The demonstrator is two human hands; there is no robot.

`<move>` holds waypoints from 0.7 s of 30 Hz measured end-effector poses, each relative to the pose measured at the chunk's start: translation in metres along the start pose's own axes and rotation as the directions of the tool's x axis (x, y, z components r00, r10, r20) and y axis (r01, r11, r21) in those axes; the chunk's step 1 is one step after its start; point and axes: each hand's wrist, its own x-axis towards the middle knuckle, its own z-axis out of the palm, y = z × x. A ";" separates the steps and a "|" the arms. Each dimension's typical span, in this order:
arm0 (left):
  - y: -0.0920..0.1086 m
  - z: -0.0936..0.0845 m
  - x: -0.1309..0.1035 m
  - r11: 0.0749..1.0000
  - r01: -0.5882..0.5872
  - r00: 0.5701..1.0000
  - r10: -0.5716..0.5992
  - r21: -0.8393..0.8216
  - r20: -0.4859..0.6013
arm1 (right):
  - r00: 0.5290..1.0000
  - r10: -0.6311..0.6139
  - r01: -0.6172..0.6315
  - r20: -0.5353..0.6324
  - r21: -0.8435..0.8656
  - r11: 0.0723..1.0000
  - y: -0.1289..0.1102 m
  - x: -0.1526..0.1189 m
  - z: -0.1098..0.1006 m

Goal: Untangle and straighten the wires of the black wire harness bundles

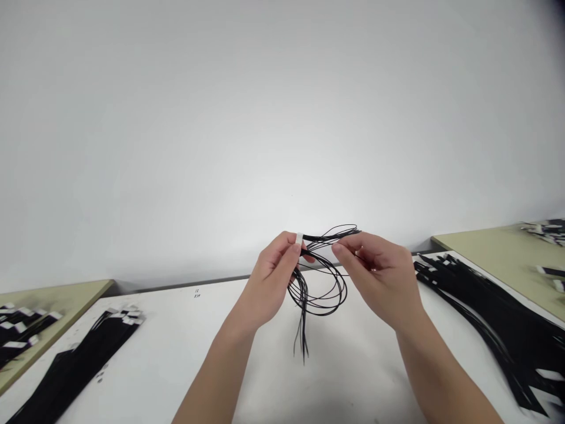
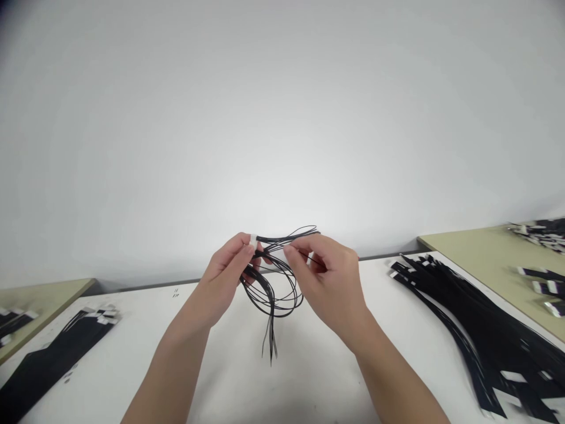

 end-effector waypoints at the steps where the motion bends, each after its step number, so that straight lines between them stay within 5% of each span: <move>1: 0.001 0.000 0.000 1.000 0.006 1.000 -0.006 0.002 0.009 | 0.997 -0.068 0.067 -0.033 -0.036 0.997 0.000 0.000 0.003; 4: 0.004 0.001 -0.001 1.000 0.019 0.999 -0.019 -0.006 0.035 | 0.982 -0.166 0.160 -0.087 -0.073 0.984 0.001 -0.001 0.009; 21: -0.005 0.004 0.000 0.988 0.084 0.994 -0.075 -0.132 0.075 | 0.982 -0.172 0.167 -0.080 -0.063 0.984 0.000 0.000 0.015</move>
